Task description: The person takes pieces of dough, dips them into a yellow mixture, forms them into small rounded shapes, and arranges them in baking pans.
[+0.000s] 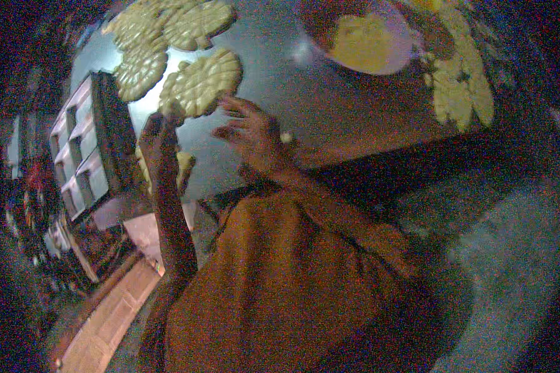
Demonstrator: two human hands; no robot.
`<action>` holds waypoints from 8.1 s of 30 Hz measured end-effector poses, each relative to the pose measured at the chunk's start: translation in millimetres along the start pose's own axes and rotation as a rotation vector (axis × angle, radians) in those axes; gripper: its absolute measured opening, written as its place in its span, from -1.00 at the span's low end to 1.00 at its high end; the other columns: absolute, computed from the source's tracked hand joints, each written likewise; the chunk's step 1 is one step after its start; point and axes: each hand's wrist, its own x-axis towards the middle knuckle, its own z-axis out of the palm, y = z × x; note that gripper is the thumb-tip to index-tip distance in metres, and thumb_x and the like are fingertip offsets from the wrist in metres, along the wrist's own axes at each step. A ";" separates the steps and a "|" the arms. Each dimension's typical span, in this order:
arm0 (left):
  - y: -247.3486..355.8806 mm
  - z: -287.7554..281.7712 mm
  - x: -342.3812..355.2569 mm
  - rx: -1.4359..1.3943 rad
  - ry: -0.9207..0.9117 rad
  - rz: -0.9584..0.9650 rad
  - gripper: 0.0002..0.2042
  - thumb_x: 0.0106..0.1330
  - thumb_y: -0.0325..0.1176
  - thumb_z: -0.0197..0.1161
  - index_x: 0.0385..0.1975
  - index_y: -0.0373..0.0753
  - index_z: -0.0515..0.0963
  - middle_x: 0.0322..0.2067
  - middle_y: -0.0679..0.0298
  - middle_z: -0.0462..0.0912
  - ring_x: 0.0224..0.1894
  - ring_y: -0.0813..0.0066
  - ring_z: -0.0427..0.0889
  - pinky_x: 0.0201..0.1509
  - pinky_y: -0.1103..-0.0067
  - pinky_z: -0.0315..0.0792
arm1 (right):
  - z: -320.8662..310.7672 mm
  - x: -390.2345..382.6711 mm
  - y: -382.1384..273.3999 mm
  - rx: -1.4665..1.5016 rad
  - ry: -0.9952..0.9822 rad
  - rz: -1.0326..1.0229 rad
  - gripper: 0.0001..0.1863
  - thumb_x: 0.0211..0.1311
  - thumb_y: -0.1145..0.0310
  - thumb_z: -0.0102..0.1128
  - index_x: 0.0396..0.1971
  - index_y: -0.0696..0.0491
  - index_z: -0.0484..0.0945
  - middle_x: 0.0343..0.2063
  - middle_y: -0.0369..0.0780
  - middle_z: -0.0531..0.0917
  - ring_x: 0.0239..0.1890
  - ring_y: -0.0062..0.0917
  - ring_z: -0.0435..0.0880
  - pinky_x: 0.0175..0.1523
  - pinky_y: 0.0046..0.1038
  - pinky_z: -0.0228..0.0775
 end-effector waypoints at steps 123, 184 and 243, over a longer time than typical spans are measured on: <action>26.0 89.2 -83.6 -0.742 -0.220 -0.195 -0.72 0.29 -0.47 0.26 -0.02 -0.32 0.49 -0.09 0.21 0.59 -0.08 0.47 0.59 0.06 0.55 0.47 | -50.1 -9.1 -51.3 -0.988 -0.097 -0.715 -0.67 0.06 0.40 0.35 -0.12 0.08 0.62 -0.25 -0.16 0.66 -0.22 -0.26 0.67 -0.13 -0.24 0.58; -33.3 101.9 -92.3 -0.777 -0.377 -0.194 -0.26 0.06 -0.66 0.19 0.32 -0.19 0.12 -0.11 0.11 0.62 -0.02 0.23 0.61 -0.02 0.48 0.55 | -126.7 -9.2 9.5 -0.546 -0.515 0.301 -0.62 0.11 0.53 0.31 -0.02 0.17 0.58 -0.09 -0.20 0.67 -0.11 -0.51 0.67 0.01 -0.41 0.52; 16.9 279.7 -96.9 -0.452 -0.360 -0.218 -0.87 0.42 -0.32 0.14 -0.23 -0.24 0.42 -0.20 0.25 0.49 -0.07 0.47 0.51 0.11 0.49 0.42 | -239.0 9.1 -60.2 0.238 -0.086 -0.022 -0.67 0.13 0.49 0.36 -0.06 0.17 0.62 -0.10 -0.20 0.63 -0.06 -0.57 0.62 0.08 -0.52 0.49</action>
